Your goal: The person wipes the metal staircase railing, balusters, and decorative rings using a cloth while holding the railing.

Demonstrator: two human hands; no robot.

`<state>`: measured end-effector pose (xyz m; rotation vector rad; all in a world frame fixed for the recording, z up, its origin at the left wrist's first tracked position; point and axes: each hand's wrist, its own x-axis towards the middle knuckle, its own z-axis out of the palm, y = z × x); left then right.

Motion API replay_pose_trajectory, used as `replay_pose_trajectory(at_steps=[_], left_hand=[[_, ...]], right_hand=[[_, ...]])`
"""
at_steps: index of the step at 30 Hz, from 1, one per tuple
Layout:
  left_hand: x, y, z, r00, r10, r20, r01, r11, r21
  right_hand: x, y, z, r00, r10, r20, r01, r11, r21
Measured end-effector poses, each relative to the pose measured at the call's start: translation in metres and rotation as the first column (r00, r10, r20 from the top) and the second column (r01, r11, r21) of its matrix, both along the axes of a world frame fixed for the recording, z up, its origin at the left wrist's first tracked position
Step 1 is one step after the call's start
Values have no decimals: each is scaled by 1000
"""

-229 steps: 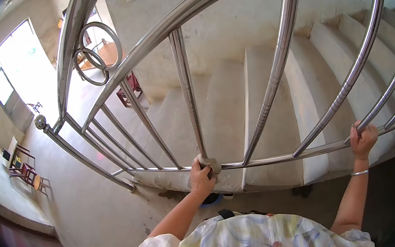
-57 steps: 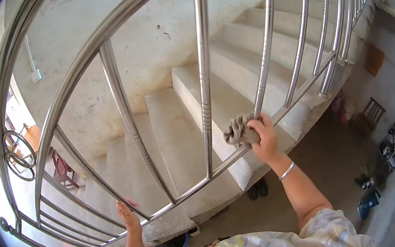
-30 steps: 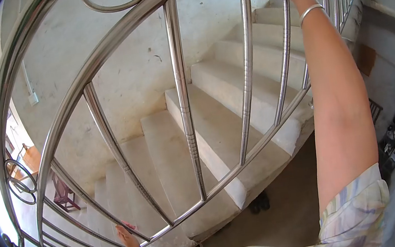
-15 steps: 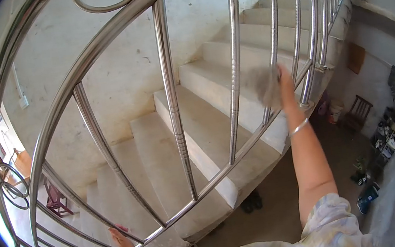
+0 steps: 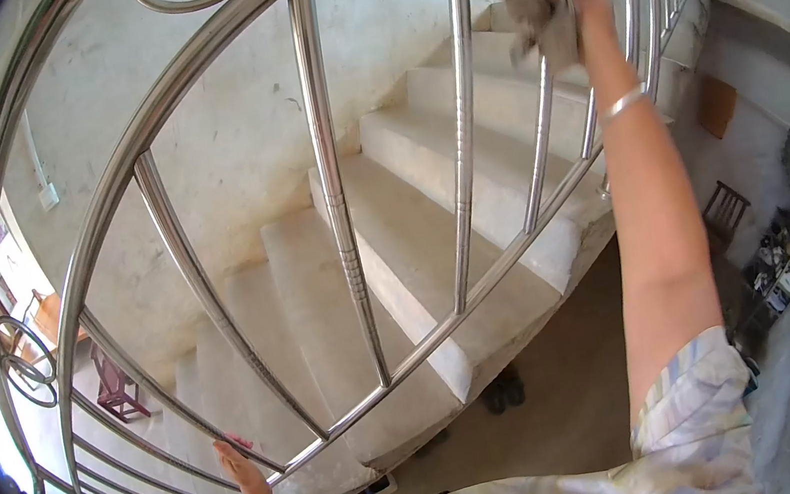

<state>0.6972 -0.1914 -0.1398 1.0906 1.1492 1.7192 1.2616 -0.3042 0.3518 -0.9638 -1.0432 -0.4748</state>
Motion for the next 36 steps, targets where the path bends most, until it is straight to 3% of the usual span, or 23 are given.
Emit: replay_pose_trajectory(at_steps=[1,2,3,5,6,7,8,11,14,15,17,18,20,23,25,26,27,28,29,32,34,35,36], left_hand=[[1,-1,1,999,11,31,-11,1000,7],[-2,-1,1,1000,0,0,0,1000,1],[-3,-3,4,1000,6,-7,-6,1000,-3],[0,-5,8,1000,-17,0,17,1000,-6],[1,-5,8,1000,-25,-1,25,1000,-9],[2,-5,8,1000,-15,0,15,1000,-13],[2,-6,8,1000,-3,1,3,1000,-17],[-2,-5,8,999,-19,-36,18,999,-28],[-1,-8,11,999,-9,-44,7,999,-39],[1,-10,16,998,-3,-65,0,999,-44],[4,-10,15,1000,6,7,-6,1000,-1],[8,-13,22,999,16,37,-15,1000,-12],[9,-10,17,997,68,42,-68,998,-4],[-8,1,-2,1000,19,4,-19,999,-34],[3,-6,11,998,36,56,-34,999,-35],[5,-7,11,996,73,60,-70,997,-40],[8,-6,12,991,111,70,-108,993,-42],[9,-6,13,990,113,80,-111,993,-38],[10,-6,13,990,108,87,-104,994,-41],[14,-10,18,990,119,74,-119,993,0],[16,-9,18,988,131,82,-132,991,7],[14,-8,16,989,131,72,-132,991,10],[10,-5,9,986,147,81,-149,989,14]], right_hand=[[-27,-4,18,943,-330,46,330,944,16],[-7,12,36,983,-182,4,180,977,114],[-28,16,38,934,-352,-57,357,924,137],[-54,4,26,874,-486,3,486,873,-36],[-36,8,15,870,-493,3,493,869,-39],[-12,16,0,969,-237,-63,234,971,-52],[1,20,-7,991,39,-131,-45,998,-47],[-30,-6,-77,877,303,-373,-357,930,-84],[-20,-16,-142,743,527,-412,-588,808,-27],[-17,-22,-156,746,524,-411,-582,813,-20],[-8,-29,-166,527,639,-561,-707,696,128],[-11,-33,-155,535,641,-551,-702,700,132],[-15,-41,-127,467,537,-703,-497,817,293],[40,-53,-60,586,657,-474,-486,753,443],[12,-67,-3,804,463,-374,-220,815,536],[7,-70,20,860,377,-343,-150,831,536],[16,-67,47,894,306,-327,-30,769,638],[6,-69,62,938,162,-306,60,795,604],[33,-60,86,947,-14,-320,231,722,652],[55,-50,128,961,-113,-254,253,736,628],[76,-33,150,842,-538,-45,498,742,449],[73,-21,153,852,-522,-39,479,748,459],[71,-11,154,813,-579,-56,571,776,269]])
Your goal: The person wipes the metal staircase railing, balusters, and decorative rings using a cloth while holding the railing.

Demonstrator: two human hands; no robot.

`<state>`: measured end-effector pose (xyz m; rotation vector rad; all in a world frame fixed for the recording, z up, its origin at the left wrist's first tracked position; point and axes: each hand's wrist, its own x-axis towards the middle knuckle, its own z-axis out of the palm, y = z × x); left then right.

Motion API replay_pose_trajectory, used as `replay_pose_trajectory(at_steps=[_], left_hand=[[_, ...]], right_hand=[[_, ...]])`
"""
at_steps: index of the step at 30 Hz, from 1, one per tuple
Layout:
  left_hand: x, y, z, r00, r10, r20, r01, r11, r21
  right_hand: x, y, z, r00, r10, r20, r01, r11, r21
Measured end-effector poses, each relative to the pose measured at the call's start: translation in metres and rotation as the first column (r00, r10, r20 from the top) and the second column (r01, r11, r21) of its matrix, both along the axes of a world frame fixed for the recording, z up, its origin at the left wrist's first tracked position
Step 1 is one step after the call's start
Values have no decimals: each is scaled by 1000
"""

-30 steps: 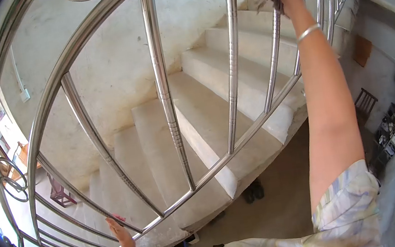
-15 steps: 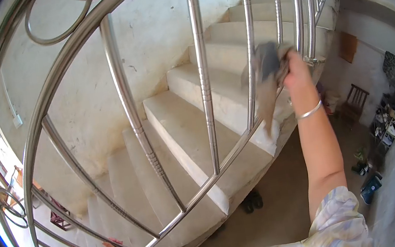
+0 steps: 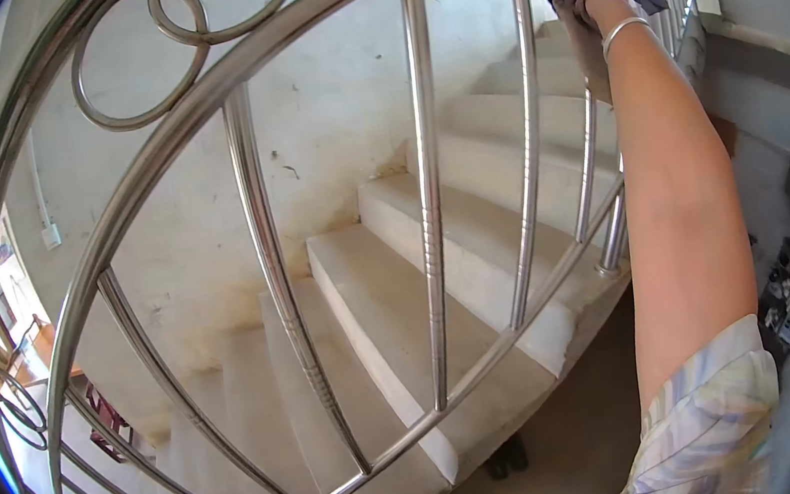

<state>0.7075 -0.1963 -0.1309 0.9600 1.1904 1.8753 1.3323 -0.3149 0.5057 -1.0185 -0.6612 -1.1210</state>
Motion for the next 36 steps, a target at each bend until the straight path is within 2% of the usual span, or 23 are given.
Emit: replay_pose_trajectory(at_steps=[1,2,3,5,7,8,9,11,12,14,16,18,19,20,22,24,27,29,31,33,34,35,36], left_hand=[[-5,6,-11,1000,6,8,-6,1000,2],[-4,10,-12,1000,10,15,-10,1000,2],[-6,13,-13,1000,16,18,-16,1000,4],[-7,10,-15,999,8,-41,-7,1000,7],[-3,3,-6,999,-28,-34,27,999,-20],[-2,4,-7,1000,7,-20,-8,1000,-27],[-2,4,-8,999,42,-6,-42,999,-31],[-7,8,-11,1000,15,-8,-15,999,-38],[-10,10,-14,1000,3,1,-3,999,-43],[-9,8,-11,1000,-17,6,18,999,-44],[1,1,1,999,21,33,-19,997,-73],[1,1,4,999,12,40,-9,997,-71],[1,0,4,999,11,47,-7,997,-73],[0,0,2,999,7,44,-4,997,-72],[-4,4,-1,999,3,35,-1,998,-58],[0,-1,7,999,-13,30,14,998,-57],[-2,-5,10,999,-36,22,38,995,-95],[-6,-1,3,998,-56,-30,54,996,-75],[-5,0,4,1000,-20,7,21,997,-73],[-8,-1,2,995,-33,-92,22,993,-118],[0,-5,9,997,6,-81,-13,996,-89],[3,-7,14,996,10,-89,-18,995,-94],[6,-8,18,998,21,-58,-26,995,-97]], right_hand=[[-2,10,1,990,-72,-120,52,985,-165],[2,17,0,966,-246,-83,217,939,-267],[3,27,6,900,-402,-168,336,886,-319],[9,28,6,879,-454,-147,380,853,-359],[12,10,-6,968,-244,-61,201,897,-394],[-1,2,-22,995,1,-97,-32,948,-315],[1,-1,-35,994,-11,-108,-26,943,-331],[2,-10,-58,979,171,-112,-201,898,-392],[-2,-11,-75,989,28,-142,-84,913,-399],[2,-15,-115,958,-285,-14,229,796,-560],[4,-16,-169,961,-263,-80,172,804,-570],[-8,-24,-226,981,-169,-95,80,800,-595],[1,-20,-256,976,-195,-100,99,801,-591],[9,-20,-284,963,-269,10,225,783,-580],[0,-26,-325,981,-193,-10,152,800,-580],[-6,-30,-349,980,-201,-2,168,825,-539],[-9,-31,-354,972,-234,-23,189,837,-513],[-7,-30,-342,970,-189,-149,77,830,-552],[-9,-28,-316,968,-171,-184,52,854,-518],[-5,-22,-285,970,-100,-220,0,910,-414],[-1,-18,-268,974,-43,-221,-36,939,-343],[3,-15,-248,977,-103,-187,30,934,-357],[9,-10,-233,980,-63,-187,1,950,-312]])
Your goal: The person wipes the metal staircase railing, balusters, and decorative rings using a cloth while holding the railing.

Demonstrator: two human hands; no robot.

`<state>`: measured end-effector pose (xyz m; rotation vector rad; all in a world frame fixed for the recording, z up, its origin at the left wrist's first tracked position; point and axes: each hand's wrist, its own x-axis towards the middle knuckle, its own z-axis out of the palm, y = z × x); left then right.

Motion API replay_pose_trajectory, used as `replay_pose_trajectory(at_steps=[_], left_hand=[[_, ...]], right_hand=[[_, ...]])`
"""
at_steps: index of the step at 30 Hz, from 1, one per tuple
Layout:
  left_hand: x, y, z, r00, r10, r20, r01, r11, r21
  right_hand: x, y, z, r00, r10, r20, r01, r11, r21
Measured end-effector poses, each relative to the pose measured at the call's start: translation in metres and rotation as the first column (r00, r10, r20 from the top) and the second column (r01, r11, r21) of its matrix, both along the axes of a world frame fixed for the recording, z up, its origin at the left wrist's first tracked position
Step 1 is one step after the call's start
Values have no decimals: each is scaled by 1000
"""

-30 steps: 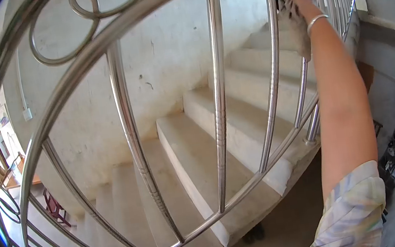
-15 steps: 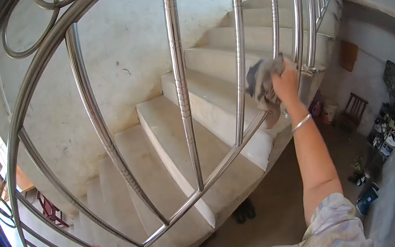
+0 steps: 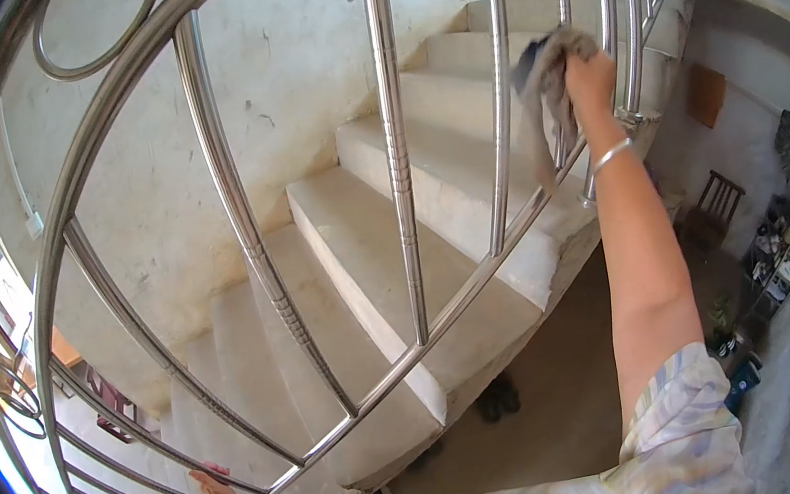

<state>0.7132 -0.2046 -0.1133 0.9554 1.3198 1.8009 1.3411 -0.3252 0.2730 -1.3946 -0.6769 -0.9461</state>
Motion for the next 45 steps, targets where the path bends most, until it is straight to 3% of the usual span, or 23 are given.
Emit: replay_pose_trajectory(at_steps=[3,4,9,13,15,19,22,24,25,26,27,28,30,32,33,34,35,36,37,38,40,43,45], left_hand=[[-4,0,-4,1000,-21,19,21,1000,-8],[-5,2,-6,999,-25,35,25,1000,-1],[-9,1,-5,996,-77,32,78,997,-11],[-11,1,-6,993,-121,17,121,993,-5],[-9,2,-7,993,-113,17,113,994,-10],[-7,-2,-3,995,-90,31,91,996,-16],[-1,-7,7,996,-88,27,88,996,-10],[-1,-5,6,996,-81,47,82,997,-3],[-7,-1,-1,994,-105,41,105,994,1],[-10,0,-5,991,-129,35,129,992,3],[-10,-1,-5,991,-131,28,131,991,-3],[-10,-3,-3,989,-140,36,141,990,-11],[-9,-2,-2,988,-150,41,151,988,-21],[-12,-1,-5,989,-133,70,135,990,-28],[-12,-2,-3,989,-132,65,134,990,-33],[-9,-3,0,988,-121,94,124,992,-31],[-6,-4,3,986,-109,124,113,993,-28],[-6,-6,5,988,-117,96,122,992,-40],[-6,-6,5,989,-115,96,119,992,-43],[-7,-5,4,990,-111,92,116,992,-46],[-10,-2,2,990,-106,93,110,993,-45],[-16,-2,-7,987,-161,5,161,985,-64],[-16,0,-8,984,-171,-52,169,985,-36]], right_hand=[[-10,8,9,989,149,-21,-146,984,101],[-14,7,-5,992,-119,51,120,992,-25],[-41,-7,-107,971,-217,100,239,911,-337],[-49,-20,-125,991,-128,-21,115,942,-316],[-46,-23,-143,950,-215,226,261,944,-202],[-66,-41,-183,994,-59,88,70,989,-130],[-94,-49,-222,996,-72,61,85,966,-245],[-112,-58,-232,941,287,-182,-337,857,-389],[-114,-57,-230,940,287,-184,-338,858,-388],[-116,-57,-227,757,554,-346,-600,800,-33],[-122,-59,-220,487,787,-378,-711,609,351],[-125,-61,-206,450,819,-355,-657,573,490],[-118,-62,-177,554,797,-242,-700,603,383],[-117,-55,-144,727,676,-121,-639,731,241],[-110,-50,-135,726,675,-129,-637,732,242],[-102,-47,-127,875,483,21,-484,872,75],[-97,-46,-123,938,277,208,-271,961,-58],[-92,-46,-131,938,279,206,-273,960,-61],[-85,-42,-145,957,58,283,34,951,-307],[-82,-38,-158,902,-134,411,343,800,-493],[-100,-32,-186,943,10,332,140,894,-425],[-131,-35,-220,952,107,287,36,891,-453],[-162,-38,-234,972,219,84,-188,942,-276]])
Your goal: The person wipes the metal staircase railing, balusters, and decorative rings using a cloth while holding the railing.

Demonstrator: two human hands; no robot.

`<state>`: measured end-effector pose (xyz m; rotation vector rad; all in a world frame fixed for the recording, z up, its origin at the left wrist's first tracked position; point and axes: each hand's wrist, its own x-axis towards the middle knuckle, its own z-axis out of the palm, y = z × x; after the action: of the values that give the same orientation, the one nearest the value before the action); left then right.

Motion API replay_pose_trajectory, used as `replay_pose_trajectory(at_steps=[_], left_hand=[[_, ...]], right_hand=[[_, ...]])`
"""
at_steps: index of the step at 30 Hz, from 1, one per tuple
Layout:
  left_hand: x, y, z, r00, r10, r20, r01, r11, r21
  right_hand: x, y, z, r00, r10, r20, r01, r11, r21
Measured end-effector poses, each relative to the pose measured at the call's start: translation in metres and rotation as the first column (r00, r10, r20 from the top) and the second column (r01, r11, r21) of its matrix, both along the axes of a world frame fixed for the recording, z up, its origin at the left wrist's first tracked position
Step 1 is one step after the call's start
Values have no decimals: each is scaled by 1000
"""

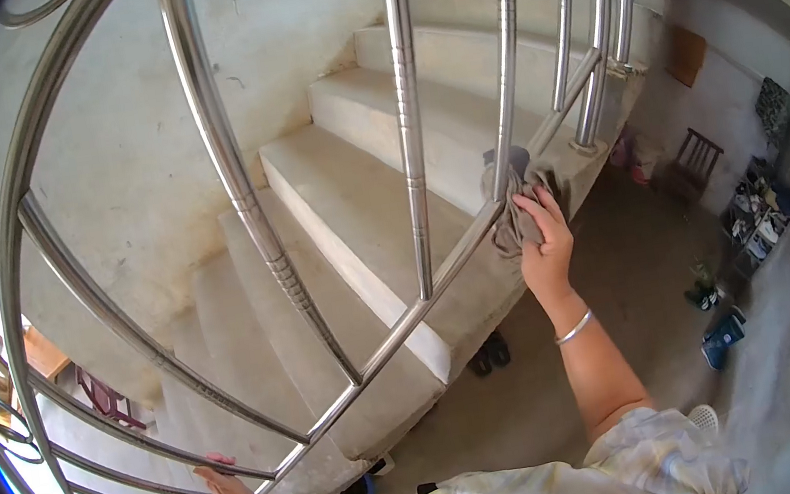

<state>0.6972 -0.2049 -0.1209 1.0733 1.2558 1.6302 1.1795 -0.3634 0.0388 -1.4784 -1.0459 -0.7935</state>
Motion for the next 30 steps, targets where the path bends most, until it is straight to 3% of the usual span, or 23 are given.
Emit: replay_pose_trajectory(at_steps=[1,2,3,4,6,7,10,13,14,15,16,18,19,21,22,24,25,26,27,30], left_hand=[[1,2,-2,1000,-10,-1,10,1000,1],[0,4,-6,999,19,29,-19,1000,0],[1,6,-6,997,51,57,-51,999,-2],[2,6,-4,997,49,58,-49,999,2],[3,2,0,995,32,98,-31,999,-4],[3,2,0,994,36,100,-35,999,-5],[3,1,1,994,53,99,-53,999,2],[0,4,-4,995,29,92,-28,1000,-10],[-4,6,-10,998,-9,66,8,1000,15],[-7,6,-10,998,-48,36,47,998,39],[-8,6,-8,998,-50,28,48,998,39],[-3,0,-1,998,-55,3,55,997,46],[-1,-1,0,999,-50,7,50,998,43],[-1,-3,2,998,-59,20,58,997,54],[-1,-2,1,998,-48,29,46,997,55],[-2,0,0,994,-82,72,78,995,56],[2,-4,5,996,-63,59,59,996,71],[0,-2,2,996,-58,63,53,996,72],[-2,1,-3,997,-62,51,59,996,66],[-7,2,-10,997,-81,1,81,996,48]], right_hand=[[-2,-7,-9,1000,-10,-1,10,1000,1],[-3,-12,-19,931,231,-284,-200,970,135],[-6,-17,-26,728,471,-498,-350,880,321],[-12,-20,-31,729,472,-496,-348,879,325],[-24,-24,-37,372,729,-575,-331,682,652],[-18,-26,-40,370,762,-531,-288,638,714],[3,-32,-23,536,646,-543,-303,748,591],[9,-17,23,555,685,-472,-337,704,625],[25,-14,29,878,369,-305,-321,926,198],[33,-12,35,994,85,65,-69,975,-211],[38,-12,40,995,83,57,-69,975,-210],[36,-14,57,976,109,-190,-201,788,-582],[35,-14,55,976,113,-187,-203,786,-585],[26,-16,44,993,93,-74,-116,902,-417],[28,-18,30,992,105,-65,-123,900,-417],[39,-27,-11,944,110,-311,-174,967,-186],[35,-29,-25,944,116,-308,-179,966,-187],[27,-30,-33,755,374,-539,-332,926,178],[25,-29,-36,469,637,-612,-340,770,540],[36,-25,-2,423,695,-582,-209,700,683]])
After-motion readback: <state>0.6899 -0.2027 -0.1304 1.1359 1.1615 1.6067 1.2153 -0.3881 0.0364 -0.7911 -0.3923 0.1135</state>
